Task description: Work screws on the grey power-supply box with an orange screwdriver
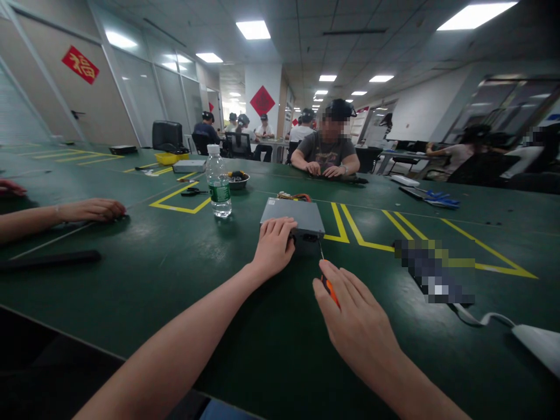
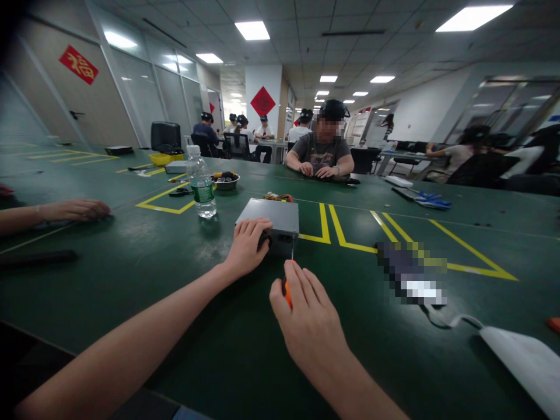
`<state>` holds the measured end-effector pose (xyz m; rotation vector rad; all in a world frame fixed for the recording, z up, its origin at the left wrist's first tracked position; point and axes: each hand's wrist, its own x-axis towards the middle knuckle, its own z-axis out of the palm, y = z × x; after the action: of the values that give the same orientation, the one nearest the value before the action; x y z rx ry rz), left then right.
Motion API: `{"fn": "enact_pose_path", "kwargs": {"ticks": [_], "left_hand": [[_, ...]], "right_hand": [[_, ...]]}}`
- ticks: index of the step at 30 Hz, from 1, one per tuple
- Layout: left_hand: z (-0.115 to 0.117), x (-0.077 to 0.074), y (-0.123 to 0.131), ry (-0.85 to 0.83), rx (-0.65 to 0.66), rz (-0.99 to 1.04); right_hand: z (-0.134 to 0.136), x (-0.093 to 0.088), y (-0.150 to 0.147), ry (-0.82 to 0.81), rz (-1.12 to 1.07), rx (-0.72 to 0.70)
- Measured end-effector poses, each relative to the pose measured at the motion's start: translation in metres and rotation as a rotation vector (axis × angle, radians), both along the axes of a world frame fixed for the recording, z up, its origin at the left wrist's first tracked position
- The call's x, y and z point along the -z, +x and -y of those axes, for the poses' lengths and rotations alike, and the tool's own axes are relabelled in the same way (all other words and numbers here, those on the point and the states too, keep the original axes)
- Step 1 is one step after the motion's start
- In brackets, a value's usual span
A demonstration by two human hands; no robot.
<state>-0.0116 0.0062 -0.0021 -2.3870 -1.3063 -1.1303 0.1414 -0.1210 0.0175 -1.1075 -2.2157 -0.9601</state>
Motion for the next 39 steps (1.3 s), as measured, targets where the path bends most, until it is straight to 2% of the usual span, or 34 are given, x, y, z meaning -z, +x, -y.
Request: {"fn": "enact_pose_path", "kwargs": {"ticks": [4,8,14,20,23,26,29,32,36,39], "left_hand": [[0.000,0.000,-0.001,-0.006,-0.001,0.002],[-0.001,0.000,0.000,-0.011,-0.004,0.001],[0.000,-0.002,-0.002,0.000,-0.007,-0.031],[-0.001,-0.004,-0.006,0.022,-0.015,-0.084],[-0.001,-0.005,-0.008,0.007,-0.004,-0.093],[-0.001,-0.005,-0.010,-0.004,0.010,-0.088],[-0.001,-0.006,-0.009,-0.004,0.013,-0.066],[-0.001,-0.006,-0.008,-0.006,0.009,-0.052],[-0.002,-0.006,-0.007,-0.012,0.004,-0.046],[-0.002,-0.005,-0.007,-0.010,0.004,-0.046]], "right_hand": [[-0.002,-0.006,0.010,0.088,-0.024,0.038],[-0.003,-0.010,0.012,0.041,-0.079,0.070],[-0.005,-0.005,0.015,0.049,-0.011,-0.027],[-0.004,-0.008,0.017,0.044,-0.087,0.053],[-0.003,-0.006,0.013,0.011,-0.036,0.028],[-0.003,-0.004,0.014,0.044,0.024,-0.012],[-0.005,-0.005,0.017,0.086,-0.023,0.013],[-0.005,-0.006,0.017,0.059,-0.078,0.044],[-0.005,-0.003,0.016,0.057,0.010,0.015],[-0.006,-0.001,0.020,0.113,0.008,0.052]]}}
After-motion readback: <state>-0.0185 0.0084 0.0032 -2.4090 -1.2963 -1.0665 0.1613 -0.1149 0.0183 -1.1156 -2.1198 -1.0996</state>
